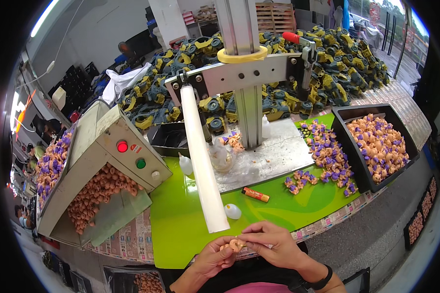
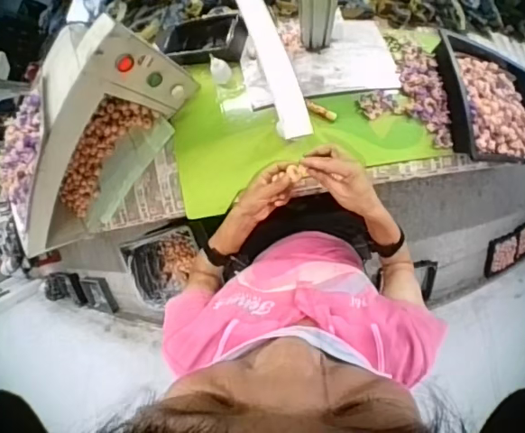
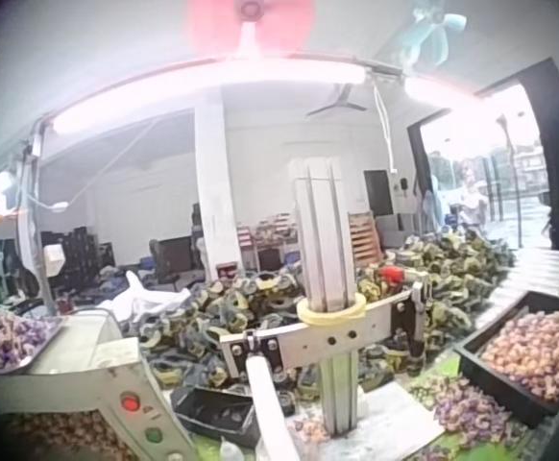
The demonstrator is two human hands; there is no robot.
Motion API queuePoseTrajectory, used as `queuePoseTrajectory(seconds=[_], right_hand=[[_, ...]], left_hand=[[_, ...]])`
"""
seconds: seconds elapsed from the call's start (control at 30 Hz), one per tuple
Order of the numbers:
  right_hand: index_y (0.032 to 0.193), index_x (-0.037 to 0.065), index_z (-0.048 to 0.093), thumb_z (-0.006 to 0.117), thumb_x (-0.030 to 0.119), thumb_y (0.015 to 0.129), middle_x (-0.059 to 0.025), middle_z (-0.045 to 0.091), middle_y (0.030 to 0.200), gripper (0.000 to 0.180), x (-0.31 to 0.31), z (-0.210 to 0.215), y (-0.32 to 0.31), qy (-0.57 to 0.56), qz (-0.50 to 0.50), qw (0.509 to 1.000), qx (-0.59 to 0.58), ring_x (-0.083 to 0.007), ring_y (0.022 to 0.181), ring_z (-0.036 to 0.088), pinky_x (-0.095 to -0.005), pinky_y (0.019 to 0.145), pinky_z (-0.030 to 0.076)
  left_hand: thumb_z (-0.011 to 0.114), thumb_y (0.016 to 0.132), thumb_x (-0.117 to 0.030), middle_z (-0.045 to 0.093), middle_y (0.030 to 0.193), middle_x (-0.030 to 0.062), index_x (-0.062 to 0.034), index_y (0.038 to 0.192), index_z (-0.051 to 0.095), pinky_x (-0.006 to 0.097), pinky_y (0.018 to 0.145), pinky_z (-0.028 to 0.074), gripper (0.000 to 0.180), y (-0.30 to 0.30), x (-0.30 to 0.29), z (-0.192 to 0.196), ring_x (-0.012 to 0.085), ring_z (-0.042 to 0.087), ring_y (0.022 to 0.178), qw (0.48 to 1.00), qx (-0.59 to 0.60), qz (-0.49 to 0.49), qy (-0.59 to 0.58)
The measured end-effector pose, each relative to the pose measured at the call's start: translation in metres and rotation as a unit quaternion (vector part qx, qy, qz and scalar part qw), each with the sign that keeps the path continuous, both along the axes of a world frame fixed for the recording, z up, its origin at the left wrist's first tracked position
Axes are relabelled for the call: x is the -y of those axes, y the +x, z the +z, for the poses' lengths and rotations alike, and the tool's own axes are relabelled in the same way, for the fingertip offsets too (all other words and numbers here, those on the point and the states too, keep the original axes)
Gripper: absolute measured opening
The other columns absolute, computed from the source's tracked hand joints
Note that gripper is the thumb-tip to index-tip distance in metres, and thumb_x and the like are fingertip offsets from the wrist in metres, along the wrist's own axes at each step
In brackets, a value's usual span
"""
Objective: Gluing and pressing small plastic components together at a factory workstation.
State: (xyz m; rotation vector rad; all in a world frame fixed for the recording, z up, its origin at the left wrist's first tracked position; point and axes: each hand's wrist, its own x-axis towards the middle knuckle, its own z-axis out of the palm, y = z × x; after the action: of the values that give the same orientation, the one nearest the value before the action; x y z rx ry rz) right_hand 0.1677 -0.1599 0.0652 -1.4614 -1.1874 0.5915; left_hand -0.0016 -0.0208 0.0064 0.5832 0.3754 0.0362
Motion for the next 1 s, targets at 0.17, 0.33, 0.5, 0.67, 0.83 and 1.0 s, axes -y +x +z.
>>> queuePoseTrajectory(seconds=[0.17, 0.33, 0.5, 0.67, 0.83, 1.0], right_hand=[[0.109, 0.007, 0.069, 0.069, 0.002, 0.08, -0.0099, 0.065, 0.102, 0.029, 0.003, -0.001, -0.004, -0.025, 0.005, 1.0, 0.004, -0.0228, 0.091, 0.064, -0.03, 0.079, 0.052], [0.106, 0.008, 0.068, 0.071, 0.002, 0.079, -0.0086, 0.065, 0.099, 0.027, 0.004, 0.006, -0.002, -0.026, 0.007, 0.997, 0.074, -0.0233, 0.089, 0.064, -0.0304, 0.077, 0.052], [0.105, 0.009, 0.07, 0.071, 0.001, 0.077, -0.0048, 0.065, 0.095, 0.029, 0.003, 0.008, 0.006, -0.007, 0.055, 0.987, 0.15, -0.0216, 0.085, 0.065, -0.0301, 0.072, 0.052], [0.104, 0.011, 0.07, 0.071, 0.0, 0.075, -0.004, 0.065, 0.095, 0.031, 0.001, -0.001, 0.011, 0.002, 0.091, 0.99, 0.108, -0.0214, 0.084, 0.065, -0.03, 0.071, 0.053], [0.104, 0.011, 0.071, 0.071, 0.0, 0.075, -0.0043, 0.066, 0.093, 0.031, -0.002, 0.003, 0.013, 0.011, 0.077, 0.992, 0.097, -0.0211, 0.083, 0.065, -0.0299, 0.07, 0.053], [0.106, 0.011, 0.07, 0.072, 0.009, 0.078, -0.0067, 0.065, 0.091, 0.028, -0.018, 0.021, 0.027, 0.013, 0.131, 0.977, 0.168, -0.0251, 0.08, 0.063, -0.0341, 0.073, 0.052]], left_hand=[[0.065, 0.091, -0.017, 0.063, 0.093, 0.0039, 0.0003, 0.12, 0.058, 0.017, 0.048, 0.038, 0.035, -0.001, -0.002, 0.001, 0.0052, 0.047, 0.059, 0.998, 0.0, -0.006, 0.062], [0.069, 0.088, -0.016, 0.063, 0.086, 0.0028, -0.0001, 0.116, 0.062, 0.018, 0.045, 0.037, 0.033, -0.002, -0.004, 0.002, 0.0047, 0.047, 0.055, 0.991, -0.036, -0.006, 0.128], [0.071, 0.085, -0.012, 0.062, 0.08, 0.0025, 0.0003, 0.113, 0.063, 0.018, 0.043, 0.035, 0.032, -0.001, -0.007, 0.005, 0.0048, 0.046, 0.052, 0.981, -0.059, -0.024, 0.186], [0.072, 0.085, -0.021, 0.063, 0.085, 0.0074, 0.0012, 0.104, 0.061, 0.019, 0.044, 0.035, 0.031, 0.002, -0.004, 0.005, 0.0066, 0.045, 0.053, 0.999, -0.021, -0.02, 0.032], [0.071, 0.086, -0.022, 0.062, 0.083, 0.006, 0.0011, 0.105, 0.061, 0.018, 0.045, 0.035, 0.032, 0.005, -0.009, 0.012, 0.0064, 0.045, 0.053, 0.998, -0.014, -0.022, 0.052], [0.068, 0.089, -0.021, 0.06, 0.081, 0.004, 0.0011, 0.108, 0.06, 0.019, 0.045, 0.034, 0.03, -0.002, -0.015, 0.019, 0.0058, 0.044, 0.054, 0.998, -0.009, -0.029, 0.056]])
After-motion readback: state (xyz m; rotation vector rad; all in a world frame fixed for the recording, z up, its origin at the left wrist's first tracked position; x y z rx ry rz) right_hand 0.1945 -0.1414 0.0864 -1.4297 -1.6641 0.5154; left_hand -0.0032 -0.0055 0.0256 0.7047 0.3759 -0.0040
